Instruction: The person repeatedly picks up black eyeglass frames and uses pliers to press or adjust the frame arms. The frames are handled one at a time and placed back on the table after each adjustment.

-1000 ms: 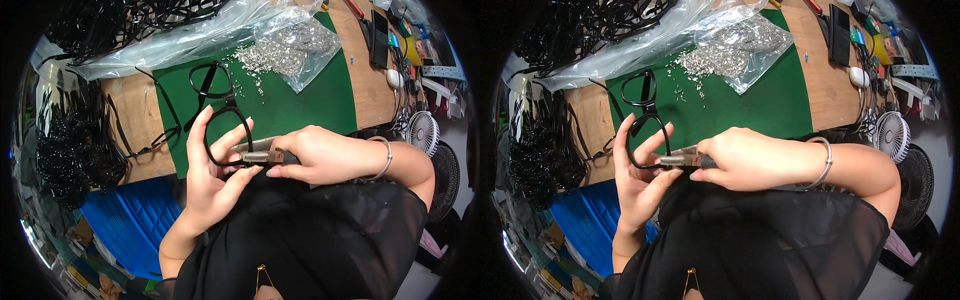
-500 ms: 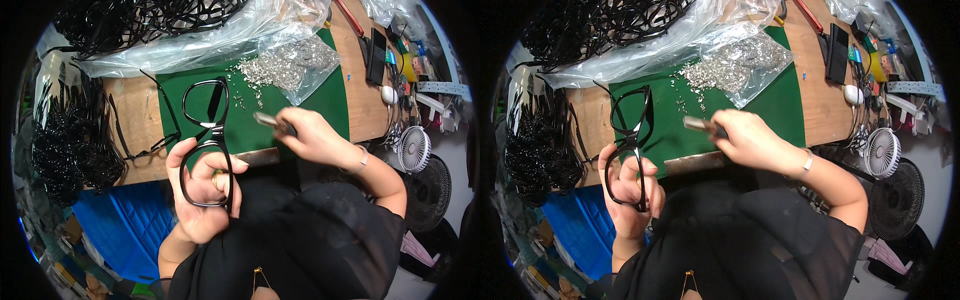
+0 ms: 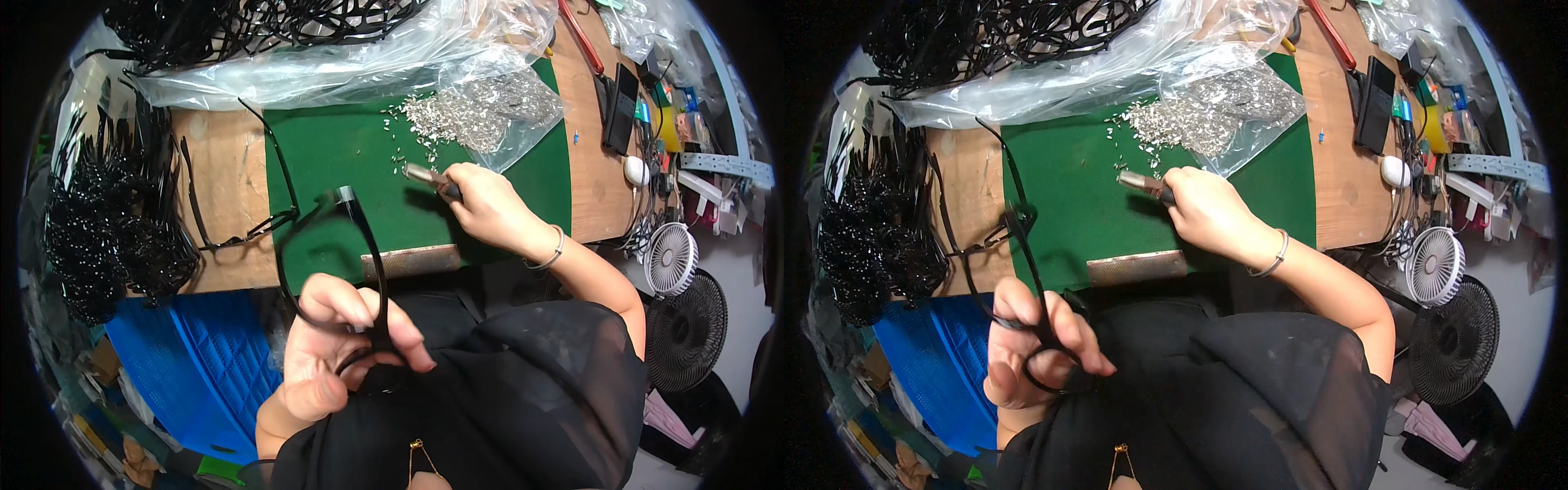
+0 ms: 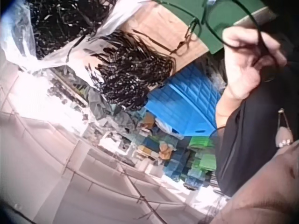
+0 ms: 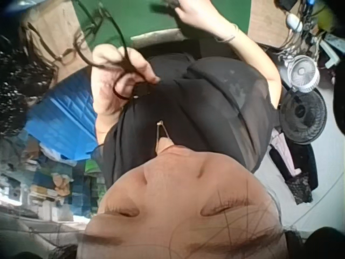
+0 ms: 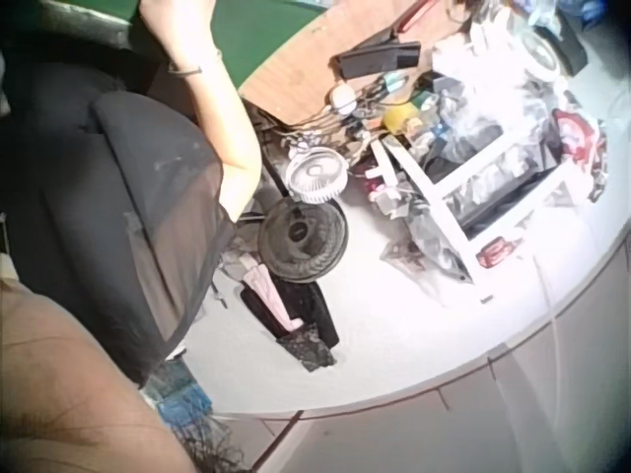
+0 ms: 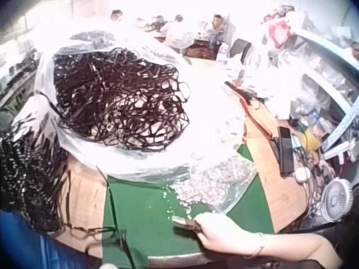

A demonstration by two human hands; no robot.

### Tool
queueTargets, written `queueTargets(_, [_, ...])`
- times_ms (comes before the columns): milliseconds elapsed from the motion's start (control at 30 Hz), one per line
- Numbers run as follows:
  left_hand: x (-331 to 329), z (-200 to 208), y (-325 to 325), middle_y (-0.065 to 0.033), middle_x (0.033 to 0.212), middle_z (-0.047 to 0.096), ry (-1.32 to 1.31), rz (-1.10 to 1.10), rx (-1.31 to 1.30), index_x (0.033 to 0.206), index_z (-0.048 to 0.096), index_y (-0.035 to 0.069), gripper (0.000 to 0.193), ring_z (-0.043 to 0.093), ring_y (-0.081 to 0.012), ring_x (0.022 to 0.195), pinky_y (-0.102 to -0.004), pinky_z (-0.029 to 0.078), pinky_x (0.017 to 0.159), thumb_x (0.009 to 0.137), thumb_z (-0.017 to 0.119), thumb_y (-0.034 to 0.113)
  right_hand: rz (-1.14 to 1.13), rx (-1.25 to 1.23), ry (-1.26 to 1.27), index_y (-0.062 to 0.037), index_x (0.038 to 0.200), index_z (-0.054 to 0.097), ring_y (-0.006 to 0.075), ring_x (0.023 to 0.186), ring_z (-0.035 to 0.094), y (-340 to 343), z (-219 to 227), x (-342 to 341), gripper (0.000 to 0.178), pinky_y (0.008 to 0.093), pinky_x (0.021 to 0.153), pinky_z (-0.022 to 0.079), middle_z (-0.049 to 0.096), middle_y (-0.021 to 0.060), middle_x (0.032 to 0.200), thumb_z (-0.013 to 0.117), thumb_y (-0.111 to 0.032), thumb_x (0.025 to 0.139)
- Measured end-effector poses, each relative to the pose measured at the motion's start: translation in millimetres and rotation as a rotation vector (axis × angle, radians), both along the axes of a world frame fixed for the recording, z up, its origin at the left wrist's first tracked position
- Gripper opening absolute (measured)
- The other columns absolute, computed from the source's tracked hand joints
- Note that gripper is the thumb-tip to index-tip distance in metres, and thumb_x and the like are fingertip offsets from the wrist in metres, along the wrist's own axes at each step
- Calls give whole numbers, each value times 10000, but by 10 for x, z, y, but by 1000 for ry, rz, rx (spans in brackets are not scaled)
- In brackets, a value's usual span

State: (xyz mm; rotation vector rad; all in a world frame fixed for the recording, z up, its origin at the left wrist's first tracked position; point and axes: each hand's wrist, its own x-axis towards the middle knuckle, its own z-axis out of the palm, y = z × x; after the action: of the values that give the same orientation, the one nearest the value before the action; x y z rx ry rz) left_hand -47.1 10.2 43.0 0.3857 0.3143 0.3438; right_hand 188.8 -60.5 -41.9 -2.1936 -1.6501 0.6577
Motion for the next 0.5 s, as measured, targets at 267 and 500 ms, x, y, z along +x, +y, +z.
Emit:
queueTargets(267, [121,-4,-194,-177,892,579,443,-103,592,1024,397,-4,155,578,-182,683,-289,486,679,872,427,-5,91,141,-159,1,768,471,327,674,534,24,-60,-47,176,408,613,438,505,159,709,609,-96,717])
queueTargets(500, [173,-181,-241,-195,1088,511,418,-49,718,1252,273,-13,498,582,-161,835,-269,507,733,807,477,-104,-233,211,688,-3,835,507,156,609,513,-142,522,-415,123,282,559,416,524,95,696,591,-86,801])
